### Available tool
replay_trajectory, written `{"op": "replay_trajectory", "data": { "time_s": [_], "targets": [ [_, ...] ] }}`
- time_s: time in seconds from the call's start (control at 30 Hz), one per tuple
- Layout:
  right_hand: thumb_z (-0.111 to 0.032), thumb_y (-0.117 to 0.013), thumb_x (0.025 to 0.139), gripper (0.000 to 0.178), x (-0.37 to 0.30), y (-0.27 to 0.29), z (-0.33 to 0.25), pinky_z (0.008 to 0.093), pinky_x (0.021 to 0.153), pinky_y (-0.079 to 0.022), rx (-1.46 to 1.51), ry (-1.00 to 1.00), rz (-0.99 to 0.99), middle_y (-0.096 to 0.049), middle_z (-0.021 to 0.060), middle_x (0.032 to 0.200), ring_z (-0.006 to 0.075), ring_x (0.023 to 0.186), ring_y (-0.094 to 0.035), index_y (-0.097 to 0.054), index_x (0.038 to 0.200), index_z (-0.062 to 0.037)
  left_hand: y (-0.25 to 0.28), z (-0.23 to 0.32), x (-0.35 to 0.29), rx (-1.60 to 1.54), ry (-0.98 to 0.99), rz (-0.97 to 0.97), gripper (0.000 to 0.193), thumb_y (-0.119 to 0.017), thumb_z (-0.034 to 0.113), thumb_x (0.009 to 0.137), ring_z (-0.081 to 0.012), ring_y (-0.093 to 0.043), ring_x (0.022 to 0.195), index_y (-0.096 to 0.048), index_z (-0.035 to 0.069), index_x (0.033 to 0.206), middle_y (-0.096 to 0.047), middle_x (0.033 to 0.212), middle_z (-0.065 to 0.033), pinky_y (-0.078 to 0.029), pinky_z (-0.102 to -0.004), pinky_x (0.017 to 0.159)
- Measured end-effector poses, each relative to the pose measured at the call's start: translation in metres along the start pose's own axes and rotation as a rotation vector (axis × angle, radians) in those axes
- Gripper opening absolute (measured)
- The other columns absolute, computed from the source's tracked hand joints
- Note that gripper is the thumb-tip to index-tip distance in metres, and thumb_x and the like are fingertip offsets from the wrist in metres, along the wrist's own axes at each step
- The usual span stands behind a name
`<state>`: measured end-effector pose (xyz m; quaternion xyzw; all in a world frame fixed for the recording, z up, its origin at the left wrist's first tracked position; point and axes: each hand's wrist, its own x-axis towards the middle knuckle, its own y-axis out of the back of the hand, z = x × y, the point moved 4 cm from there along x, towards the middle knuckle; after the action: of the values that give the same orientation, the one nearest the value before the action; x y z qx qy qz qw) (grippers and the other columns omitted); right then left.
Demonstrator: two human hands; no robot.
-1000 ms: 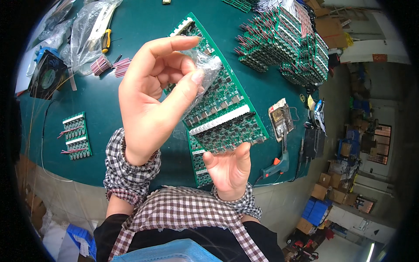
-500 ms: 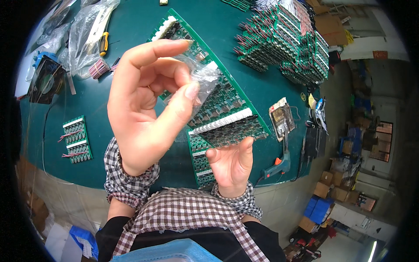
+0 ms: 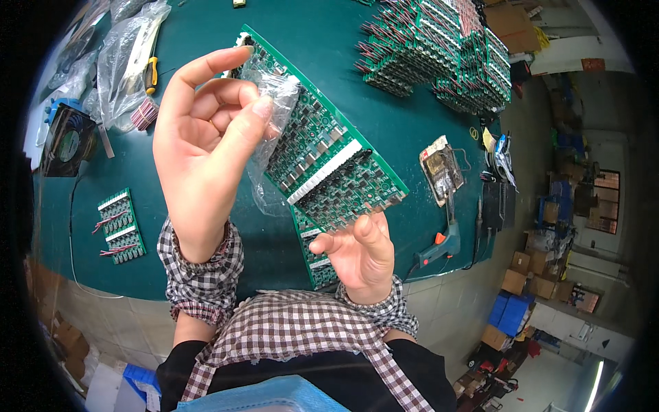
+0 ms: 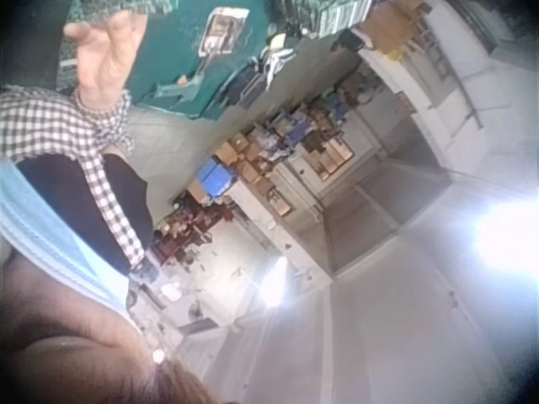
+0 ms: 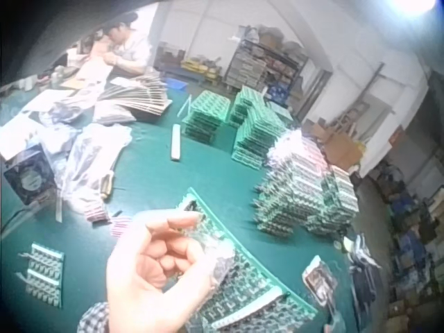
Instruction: The person uses a soldering iron to attach red and white wires to green circuit boards on a workbench. They handle the boards one by one, soldering the wire ends to specific points, then stack the finished boards. The person also removes protective plastic film from the boards and wipes the soldering iron tip on a sponge.
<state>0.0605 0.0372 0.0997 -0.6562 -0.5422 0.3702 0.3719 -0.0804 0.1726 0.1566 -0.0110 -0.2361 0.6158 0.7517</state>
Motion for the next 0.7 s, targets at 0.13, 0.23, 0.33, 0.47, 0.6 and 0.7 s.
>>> {"op": "replay_trajectory", "data": {
  "time_s": [0.13,0.23,0.33,0.47,0.6,0.7],
  "targets": [
    [-0.016,-0.061,0.089,0.054,-0.001,-0.001,-0.001,0.0436,0.073,-0.061,-0.024,-0.013,0.015,-0.053,0.0189,0.127,0.0327,0.111,-0.058,-0.037,0.134,0.0002,0.0,-0.003,0.0,0.001,0.008,-0.005,0.042,-0.062,-0.002,0.085,-0.0082,-0.059,0.076,-0.046,-0.005,0.123,-0.06,0.088,-0.0053,-0.05,-0.021,0.069],
    [-0.016,-0.06,0.089,0.053,0.0,-0.003,0.0,0.0433,0.073,-0.061,-0.025,-0.017,0.012,-0.053,0.0191,0.127,0.0326,0.111,-0.058,-0.037,0.134,0.0005,0.0,-0.002,0.0,0.001,0.004,-0.001,0.042,-0.062,-0.002,0.085,-0.0084,-0.059,0.076,-0.047,-0.005,0.123,-0.06,0.088,-0.0053,-0.05,-0.0213,0.069],
    [-0.021,-0.054,0.094,0.038,0.0,-0.003,-0.002,0.0429,0.074,-0.056,-0.125,-0.038,-0.025,-0.056,0.0114,0.127,0.0285,0.107,-0.06,-0.048,0.129,-0.0075,0.0,-0.001,0.0,-0.001,0.007,0.005,0.04,-0.061,-0.002,0.085,-0.0084,-0.059,0.077,-0.048,-0.005,0.122,-0.06,0.088,-0.0053,-0.05,-0.0213,0.07],
    [-0.009,-0.058,0.09,0.044,0.003,-0.006,-0.003,0.0449,0.079,-0.059,-0.129,0.018,0.033,-0.052,0.0189,0.128,0.0309,0.11,-0.058,-0.043,0.13,0.0016,-0.004,0.0,0.0,-0.015,-0.013,-0.043,0.036,-0.06,-0.001,0.086,-0.0088,-0.057,0.079,-0.049,-0.005,0.121,-0.058,0.09,-0.0049,-0.05,-0.0228,0.071],
    [-0.004,-0.061,0.087,0.024,0.01,-0.021,-0.013,0.0513,0.092,-0.051,-0.548,0.46,0.08,-0.058,0.0159,0.111,0.0303,0.105,-0.059,-0.057,0.11,0.0014,-0.01,0.004,-0.005,-0.026,-0.019,-0.093,0.034,-0.059,-0.001,0.087,-0.01,-0.057,0.08,-0.05,-0.005,0.12,-0.056,0.091,-0.0047,-0.05,-0.0239,0.074],
    [0.007,-0.067,0.07,0.025,0.003,-0.023,-0.028,0.0413,0.088,-0.05,-1.078,0.989,-0.042,-0.059,0.0133,0.099,0.0271,0.1,-0.058,-0.062,0.092,-0.0015,-0.012,0.003,-0.011,-0.084,0.02,-0.106,0.034,-0.057,-0.004,0.086,-0.011,-0.058,0.085,-0.049,-0.004,0.12,-0.055,0.097,-0.005,-0.051,-0.0253,0.077]
  ]
}}
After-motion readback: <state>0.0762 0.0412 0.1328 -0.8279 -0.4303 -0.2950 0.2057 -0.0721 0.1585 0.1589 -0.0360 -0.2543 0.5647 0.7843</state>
